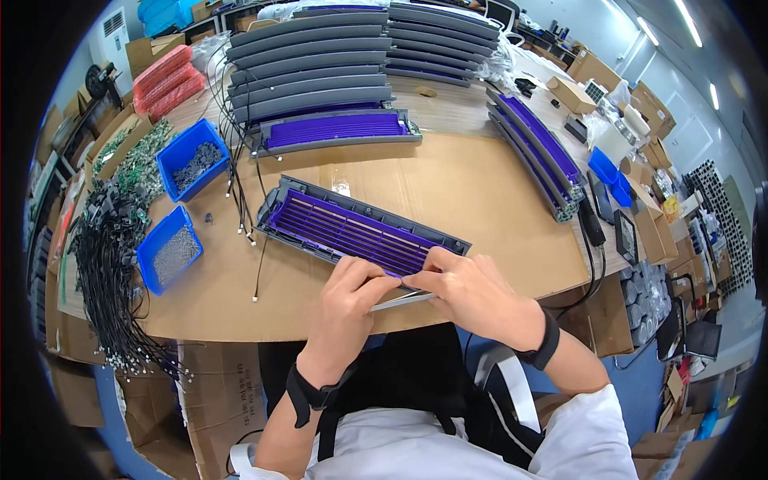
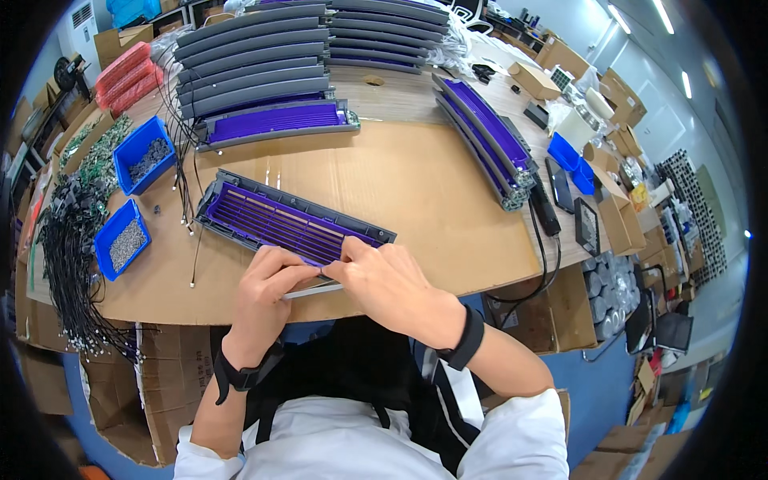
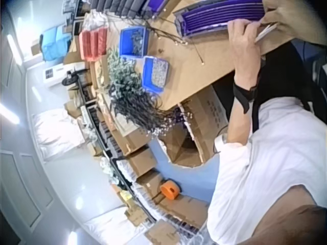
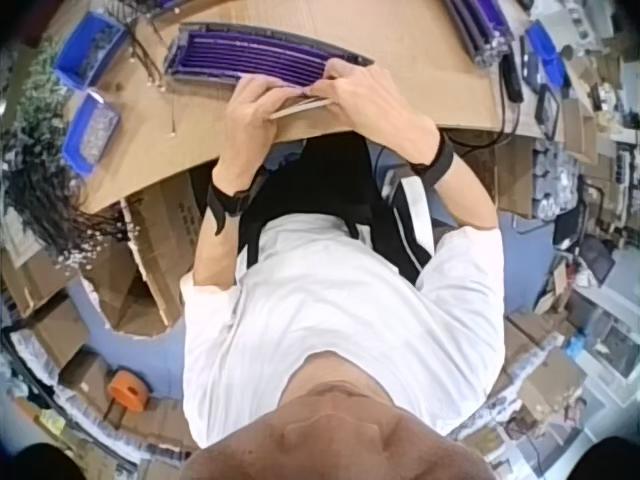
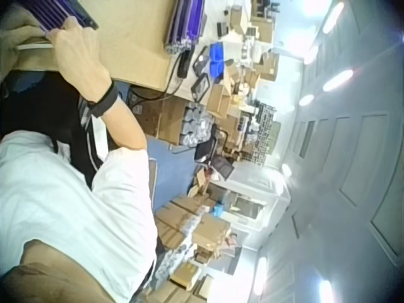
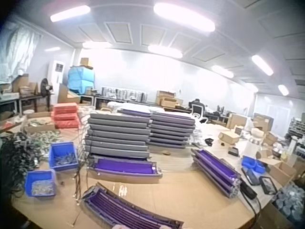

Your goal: The person uses a handheld scanner to scan a barcode on a purple electronic component, then uses a screwdriver to tighten screws on the component's circuit board. They repeat this process for multiple units, stacking the finished components on the table.

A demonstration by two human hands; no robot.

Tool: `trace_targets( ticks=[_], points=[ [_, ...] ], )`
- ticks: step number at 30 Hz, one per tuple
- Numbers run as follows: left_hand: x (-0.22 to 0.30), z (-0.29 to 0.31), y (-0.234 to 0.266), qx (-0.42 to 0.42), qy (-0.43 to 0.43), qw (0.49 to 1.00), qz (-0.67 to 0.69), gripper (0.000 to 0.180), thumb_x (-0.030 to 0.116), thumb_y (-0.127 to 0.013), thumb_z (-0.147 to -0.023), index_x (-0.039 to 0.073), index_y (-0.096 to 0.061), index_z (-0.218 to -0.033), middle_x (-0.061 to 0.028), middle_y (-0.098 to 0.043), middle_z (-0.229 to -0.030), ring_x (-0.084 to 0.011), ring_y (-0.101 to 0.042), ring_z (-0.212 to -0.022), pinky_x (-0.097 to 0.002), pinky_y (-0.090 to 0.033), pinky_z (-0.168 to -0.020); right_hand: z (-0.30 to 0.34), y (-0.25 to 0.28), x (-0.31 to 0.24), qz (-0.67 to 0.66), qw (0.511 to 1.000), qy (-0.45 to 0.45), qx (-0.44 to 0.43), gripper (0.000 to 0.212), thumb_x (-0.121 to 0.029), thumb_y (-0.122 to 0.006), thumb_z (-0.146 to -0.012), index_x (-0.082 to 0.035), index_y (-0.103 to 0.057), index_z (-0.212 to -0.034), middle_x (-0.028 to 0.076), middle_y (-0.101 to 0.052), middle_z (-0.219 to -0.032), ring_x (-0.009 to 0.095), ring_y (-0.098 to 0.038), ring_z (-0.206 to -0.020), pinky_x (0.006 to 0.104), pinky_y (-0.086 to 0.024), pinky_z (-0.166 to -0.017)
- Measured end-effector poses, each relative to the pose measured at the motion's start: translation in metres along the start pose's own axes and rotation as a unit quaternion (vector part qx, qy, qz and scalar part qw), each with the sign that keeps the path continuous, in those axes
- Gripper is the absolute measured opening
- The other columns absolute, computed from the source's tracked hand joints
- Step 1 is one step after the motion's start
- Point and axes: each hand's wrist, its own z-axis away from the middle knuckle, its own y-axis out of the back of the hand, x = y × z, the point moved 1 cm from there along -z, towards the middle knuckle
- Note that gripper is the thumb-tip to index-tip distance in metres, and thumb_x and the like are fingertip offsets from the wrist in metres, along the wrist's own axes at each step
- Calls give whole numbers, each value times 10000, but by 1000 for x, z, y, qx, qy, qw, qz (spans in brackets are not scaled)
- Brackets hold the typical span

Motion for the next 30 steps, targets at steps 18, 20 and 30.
trace_targets(
  ticks=[18,20,30],
  points=[
    [-2,1,-1,-32,-12,999,-5,429,-95,-687,-637,150,-766,-981,-50,-512,-889,-224,-535,-849,-305,-495,-659,24,19,28,-106,993,-18,-41,377,18,-708,-708,-143,-755,-1047,126,-646,-932,317,-653,-769,410,-523,-655],
    [-3,1,0,-34,-12,999,-5,430,-95,-687,-630,150,-768,-974,-51,-512,-883,-224,-534,-847,-303,-494,-657,24,18,28,-99,994,-20,-49,390,26,-700,-709,-145,-751,-1056,131,-647,-938,322,-653,-773,412,-523,-656],
    [-17,2,19,-1,-5,998,-70,344,-103,-671,-660,116,-755,-910,-101,-562,-1010,-348,-528,-1144,-391,-495,-871,29,14,41,-366,911,-183,-51,154,-62,-682,-878,-44,-724,-1025,61,-626,-748,135,-572,-694,300,-438,-619]
  ],
)
